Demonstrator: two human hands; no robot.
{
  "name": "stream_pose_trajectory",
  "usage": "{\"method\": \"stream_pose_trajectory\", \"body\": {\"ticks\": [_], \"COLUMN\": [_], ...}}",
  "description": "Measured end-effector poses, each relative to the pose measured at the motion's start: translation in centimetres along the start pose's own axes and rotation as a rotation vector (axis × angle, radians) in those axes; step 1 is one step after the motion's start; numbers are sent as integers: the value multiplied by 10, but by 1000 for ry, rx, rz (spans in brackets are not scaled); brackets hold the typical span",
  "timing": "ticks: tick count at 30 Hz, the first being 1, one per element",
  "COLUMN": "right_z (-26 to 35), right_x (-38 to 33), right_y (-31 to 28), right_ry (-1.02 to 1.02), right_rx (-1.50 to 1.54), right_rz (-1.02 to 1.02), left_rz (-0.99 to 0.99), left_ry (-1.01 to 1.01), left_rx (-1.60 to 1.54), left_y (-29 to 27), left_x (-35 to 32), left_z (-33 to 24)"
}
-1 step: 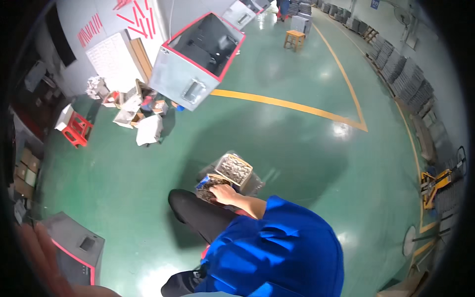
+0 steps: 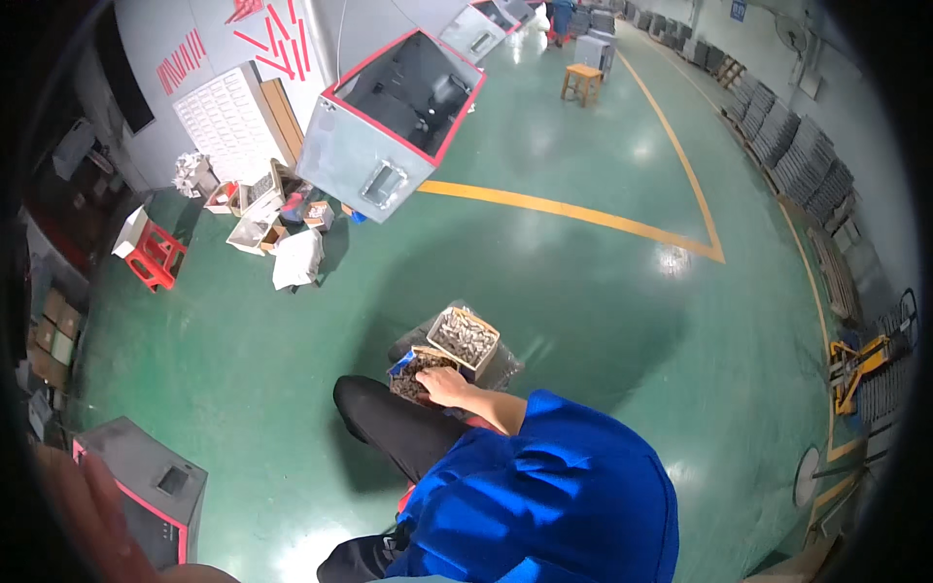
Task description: Manually installing small components onto a metal housing frame.
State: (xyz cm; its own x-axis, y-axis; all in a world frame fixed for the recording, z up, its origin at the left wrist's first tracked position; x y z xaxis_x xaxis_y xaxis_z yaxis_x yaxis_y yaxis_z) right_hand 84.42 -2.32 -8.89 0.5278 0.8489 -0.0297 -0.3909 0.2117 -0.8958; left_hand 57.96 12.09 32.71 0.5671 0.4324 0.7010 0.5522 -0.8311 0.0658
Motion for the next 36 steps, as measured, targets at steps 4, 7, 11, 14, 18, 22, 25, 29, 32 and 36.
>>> {"method": "stream_pose_trajectory", "body": {"ticks": [4,7,11,14,18,22,25,29,32,36], "right_z": [-5,-6,-2,-3,4,-5,-4,16,2,9], "right_x": [7,5,3,5,5,6,2,8,-5,-8], "right_y": [13,9,6,10,3,6,2,-13,-9,-18], "right_ry": [-37,-28,-45,-63,-52,-50,-31,-50,-63,-114], "right_rx": [-20,-35,-36,-7,9,28,39,25,11,13], "right_rz": [-66,-51,-91,-113,-66,-114,-79,-74,-101,-86], "left_rz": [-52,-78,-112,-134,-150,-113,-69,-12,39,42], "left_ry": [-293,-501,-751,-890,-1002,-1036,-1014,-830,-604,-262], "left_rx": [10,-8,-35,-69,-119,-189,-235,-323,-502,-774], "left_y": [-3,1,6,11,20,39,52,71,90,99], "left_x": [-47,-92,-157,-197,-228,-225,-209,-150,-82,-4], "left_z": [57,97,144,167,178,184,179,137,76,-28]}}
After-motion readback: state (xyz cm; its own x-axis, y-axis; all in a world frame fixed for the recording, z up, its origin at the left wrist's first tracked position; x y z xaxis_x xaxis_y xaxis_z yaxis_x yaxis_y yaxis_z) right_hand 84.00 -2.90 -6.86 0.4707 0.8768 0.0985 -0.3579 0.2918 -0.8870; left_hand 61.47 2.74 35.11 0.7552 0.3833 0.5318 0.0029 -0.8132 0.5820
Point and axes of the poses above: each hand's wrist, its own x-axis towards the middle knuckle, its own y-axis out of the palm, z = x × y, the point moved 5 cm from there along x, towards the middle knuckle, and after that the axes turned 2 degrees about -z, right-handed, at the moved point
